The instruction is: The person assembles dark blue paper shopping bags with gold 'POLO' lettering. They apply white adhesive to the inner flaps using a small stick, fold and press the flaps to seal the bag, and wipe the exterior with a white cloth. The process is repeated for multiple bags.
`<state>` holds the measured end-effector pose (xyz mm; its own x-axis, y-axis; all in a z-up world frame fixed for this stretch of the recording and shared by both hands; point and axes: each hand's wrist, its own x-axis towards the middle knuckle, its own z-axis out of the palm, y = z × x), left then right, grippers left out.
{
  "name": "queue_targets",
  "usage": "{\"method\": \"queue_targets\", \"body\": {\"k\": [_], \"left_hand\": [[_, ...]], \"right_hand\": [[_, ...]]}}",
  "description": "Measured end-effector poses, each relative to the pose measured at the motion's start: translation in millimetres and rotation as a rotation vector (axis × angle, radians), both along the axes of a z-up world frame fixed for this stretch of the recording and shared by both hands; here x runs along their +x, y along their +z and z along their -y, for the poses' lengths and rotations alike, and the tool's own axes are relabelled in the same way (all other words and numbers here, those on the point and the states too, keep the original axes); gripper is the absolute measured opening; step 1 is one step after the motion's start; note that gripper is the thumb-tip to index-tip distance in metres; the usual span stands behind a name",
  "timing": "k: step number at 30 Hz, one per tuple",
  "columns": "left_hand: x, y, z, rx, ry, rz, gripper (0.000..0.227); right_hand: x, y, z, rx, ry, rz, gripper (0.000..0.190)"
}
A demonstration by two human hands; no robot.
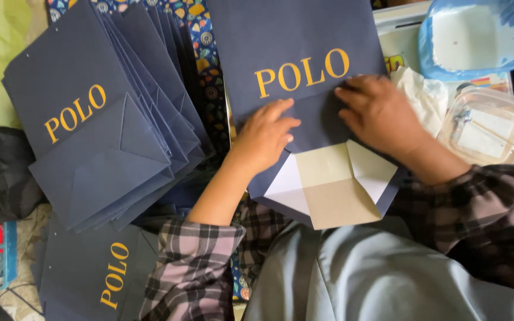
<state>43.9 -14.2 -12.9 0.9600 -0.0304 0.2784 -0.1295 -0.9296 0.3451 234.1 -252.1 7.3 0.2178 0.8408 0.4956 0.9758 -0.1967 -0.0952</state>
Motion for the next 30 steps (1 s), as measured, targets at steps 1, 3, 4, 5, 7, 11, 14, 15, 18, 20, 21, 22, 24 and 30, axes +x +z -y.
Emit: {"method": "queue_targets", "body": {"k": [1,3,4,5,7,11,14,15,18,20,21,22,24,30], "left_hand": [[0.5,0.1,2.6,-0.004,-0.047,-0.047,0.034],[-2.4,4.4,8.5,-0.010,-0.095,-0.102,0.045],[-4.6,9.0,11.6,0.040,-0.087,-0.123,0.048],[-6.9,13.6,14.8,0.091,-0.079,-0.144,0.052],[-9.9,22.4,23.3,0.142,-0.056,-0.203,0.057],[-8.4,29.9,27.8,0.212,-0.040,-0.317,0.067],[-8.5,30.1,28.0,0.204,-0.036,-0.325,0.064],[-7.1,28.1,27.3,0.205,-0.042,-0.322,0.064],[-7.6,23.9,26.5,0.175,-0.034,-0.304,0.060],[-6.9,23.6,28.9,0.238,-0.014,-0.236,0.059],[-9.7,25.1,30.2,0.235,-0.022,-0.239,0.059],[-9.2,26.8,30.4,0.227,-0.019,-0.224,0.059],[-7.6,28.8,30.4,0.219,-0.016,-0.205,0.058],[-9.5,31.0,31.3,0.204,0.006,-0.192,0.057]], "right_hand": [[-7.6,-1.9,-3.9,-0.025,-0.030,0.031,0.038],[-20.6,-5.7,-4.0,-0.052,-0.062,0.054,0.049],[-24.4,-6.5,-0.7,-0.129,-0.085,0.041,0.057],[-28.3,-7.2,2.7,-0.206,-0.107,0.029,0.066],[-30.8,-5.7,2.4,-0.246,-0.100,-0.027,0.069],[-31.9,-0.4,2.8,-0.364,-0.090,-0.126,0.081],[-31.2,7.5,17.3,-0.260,0.029,-0.137,0.060],[-22.6,5.7,25.0,-0.259,0.022,-0.136,0.060],[-3.8,8.5,47.7,-0.038,-0.105,-0.032,0.037],[-1.8,21.6,69.7,-0.190,-0.353,0.095,0.037],[-2.2,17.4,71.5,-0.194,-0.359,0.090,0.037],[0.7,14.3,72.2,-0.152,-0.303,0.019,0.035],[4.3,12.8,73.6,-0.107,-0.246,-0.049,0.034],[8.1,18.7,92.2,-0.065,-0.294,-0.020,0.033]]}}
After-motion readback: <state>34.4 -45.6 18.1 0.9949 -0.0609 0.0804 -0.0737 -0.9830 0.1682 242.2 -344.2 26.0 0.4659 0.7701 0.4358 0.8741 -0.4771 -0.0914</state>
